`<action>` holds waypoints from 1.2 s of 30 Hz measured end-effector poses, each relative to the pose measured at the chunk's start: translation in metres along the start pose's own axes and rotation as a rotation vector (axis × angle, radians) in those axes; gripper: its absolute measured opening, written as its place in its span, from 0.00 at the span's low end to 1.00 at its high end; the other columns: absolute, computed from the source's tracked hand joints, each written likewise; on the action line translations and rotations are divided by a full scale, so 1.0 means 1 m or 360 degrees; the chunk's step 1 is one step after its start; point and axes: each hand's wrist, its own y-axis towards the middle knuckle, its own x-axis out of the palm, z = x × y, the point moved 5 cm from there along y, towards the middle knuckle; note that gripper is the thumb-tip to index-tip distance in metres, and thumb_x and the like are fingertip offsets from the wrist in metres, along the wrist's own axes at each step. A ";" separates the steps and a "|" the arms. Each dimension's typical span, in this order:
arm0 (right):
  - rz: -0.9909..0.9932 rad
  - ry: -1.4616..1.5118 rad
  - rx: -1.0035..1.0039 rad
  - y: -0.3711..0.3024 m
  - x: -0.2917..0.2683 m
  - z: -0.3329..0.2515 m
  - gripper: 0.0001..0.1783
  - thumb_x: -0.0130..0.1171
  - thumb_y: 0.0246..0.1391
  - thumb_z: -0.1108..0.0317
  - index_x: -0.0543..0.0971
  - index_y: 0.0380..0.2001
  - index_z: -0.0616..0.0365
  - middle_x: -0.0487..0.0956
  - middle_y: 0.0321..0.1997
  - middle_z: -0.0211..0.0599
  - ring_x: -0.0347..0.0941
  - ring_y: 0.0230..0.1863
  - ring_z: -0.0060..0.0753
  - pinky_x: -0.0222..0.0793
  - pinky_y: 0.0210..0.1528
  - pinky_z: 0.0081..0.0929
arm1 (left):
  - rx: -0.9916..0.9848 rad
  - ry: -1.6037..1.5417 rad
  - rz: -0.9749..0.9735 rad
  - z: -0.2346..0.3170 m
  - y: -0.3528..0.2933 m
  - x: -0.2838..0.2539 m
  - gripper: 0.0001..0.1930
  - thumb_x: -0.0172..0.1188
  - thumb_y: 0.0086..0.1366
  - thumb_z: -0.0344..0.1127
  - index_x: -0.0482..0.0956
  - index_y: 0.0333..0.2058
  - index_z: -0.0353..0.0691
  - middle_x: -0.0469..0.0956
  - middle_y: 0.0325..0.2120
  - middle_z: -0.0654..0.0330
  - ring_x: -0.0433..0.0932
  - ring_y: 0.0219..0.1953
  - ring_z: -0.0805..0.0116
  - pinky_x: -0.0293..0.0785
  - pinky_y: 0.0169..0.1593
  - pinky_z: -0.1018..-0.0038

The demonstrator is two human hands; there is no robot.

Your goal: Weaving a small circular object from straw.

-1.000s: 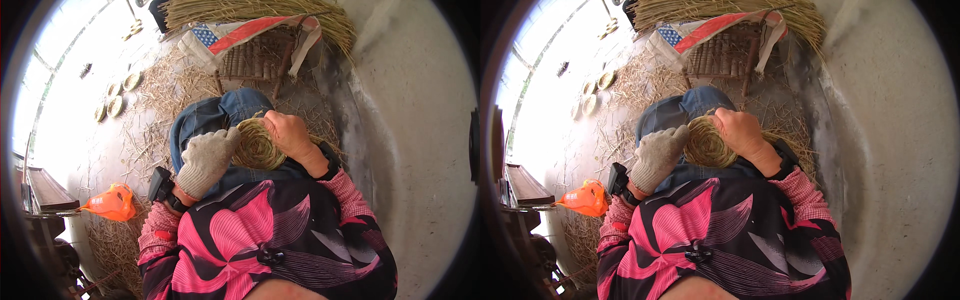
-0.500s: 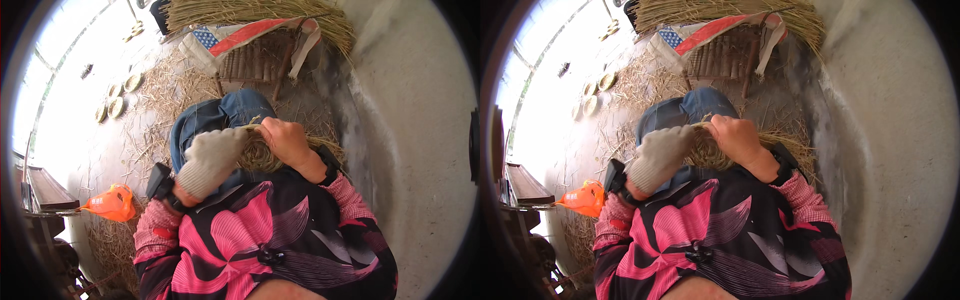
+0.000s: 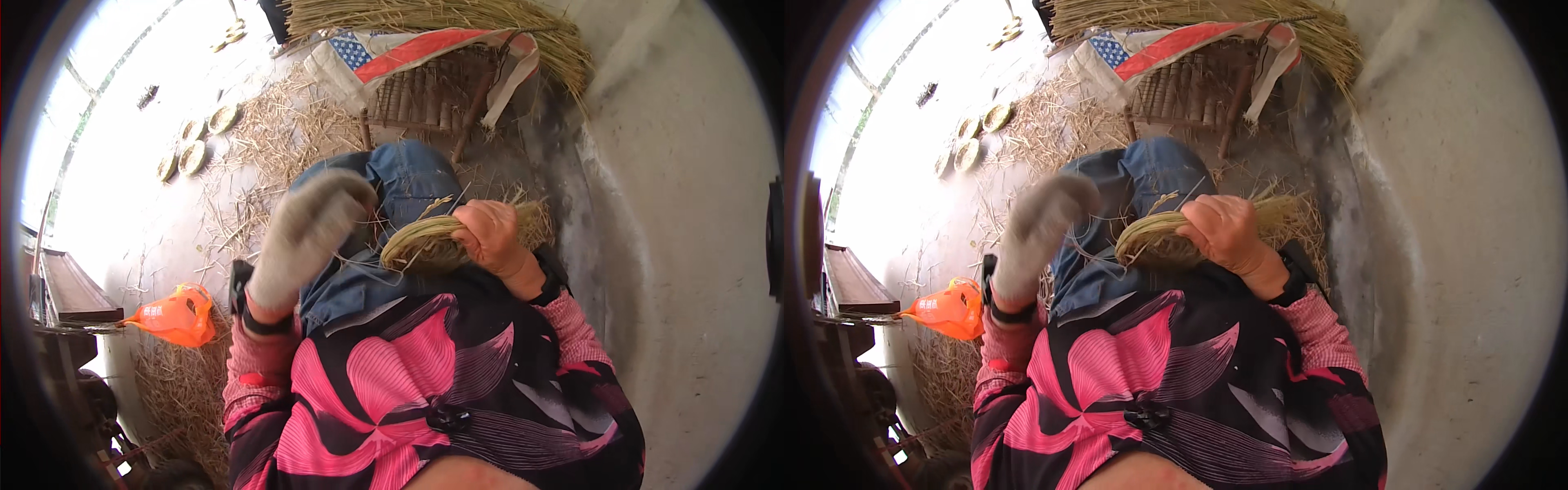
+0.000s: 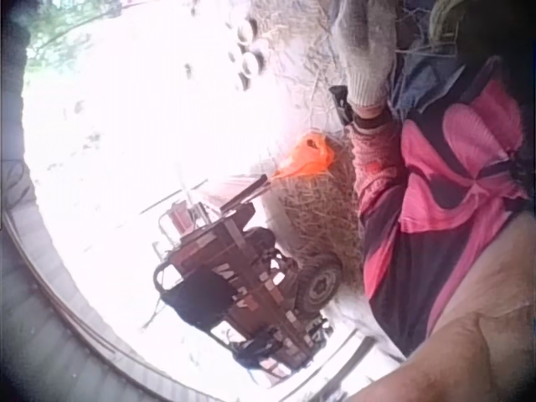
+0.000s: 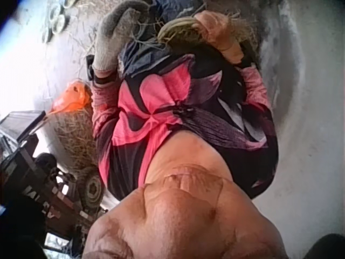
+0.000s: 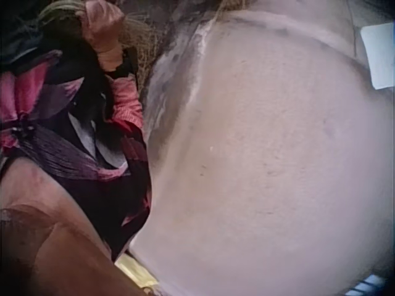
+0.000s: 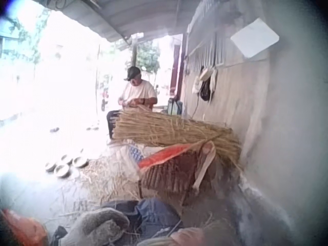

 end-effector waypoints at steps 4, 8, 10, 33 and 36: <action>-0.0008 0.0071 -0.0073 -0.001 0.005 0.001 0.17 0.60 0.57 0.54 0.74 0.34 0.59 0.74 0.25 0.37 0.74 0.24 0.41 0.71 0.25 0.32 | -0.0149 -0.0067 -0.0177 -0.043 0.021 0.007 0.25 0.49 0.73 0.49 0.74 0.52 0.29 0.78 0.45 0.58 0.76 0.44 0.72 0.72 0.49 0.75; 0.0017 0.0081 -0.0088 -0.003 0.006 0.005 0.17 0.59 0.58 0.54 0.75 0.35 0.60 0.74 0.25 0.38 0.75 0.25 0.42 0.72 0.27 0.34 | -0.0340 -0.0375 -0.0612 -0.056 0.020 0.031 0.17 0.52 0.72 0.40 0.76 0.50 0.33 0.78 0.40 0.63 0.73 0.44 0.76 0.69 0.51 0.78; 0.0016 0.0101 -0.0073 -0.005 0.005 0.006 0.17 0.59 0.58 0.55 0.75 0.35 0.60 0.74 0.25 0.39 0.76 0.26 0.43 0.72 0.27 0.34 | -0.0555 -0.0333 -0.0690 -0.066 0.018 0.026 0.17 0.53 0.71 0.40 0.77 0.48 0.33 0.78 0.37 0.65 0.73 0.40 0.77 0.70 0.47 0.79; -0.0123 0.0221 -0.0019 0.013 0.021 0.003 0.15 0.61 0.55 0.57 0.75 0.32 0.58 0.72 0.23 0.38 0.74 0.24 0.44 0.70 0.25 0.35 | -0.0071 0.0033 -0.0705 -0.002 0.067 0.023 0.10 0.59 0.63 0.32 0.79 0.38 0.30 0.81 0.31 0.57 0.78 0.34 0.72 0.75 0.40 0.72; -0.0221 0.0136 -0.0025 0.017 0.018 -0.002 0.15 0.62 0.54 0.57 0.75 0.31 0.58 0.72 0.23 0.37 0.74 0.23 0.44 0.70 0.25 0.35 | 0.0450 0.0535 -0.0905 0.001 0.092 0.052 0.08 0.60 0.62 0.32 0.79 0.35 0.32 0.80 0.30 0.61 0.76 0.34 0.73 0.74 0.39 0.74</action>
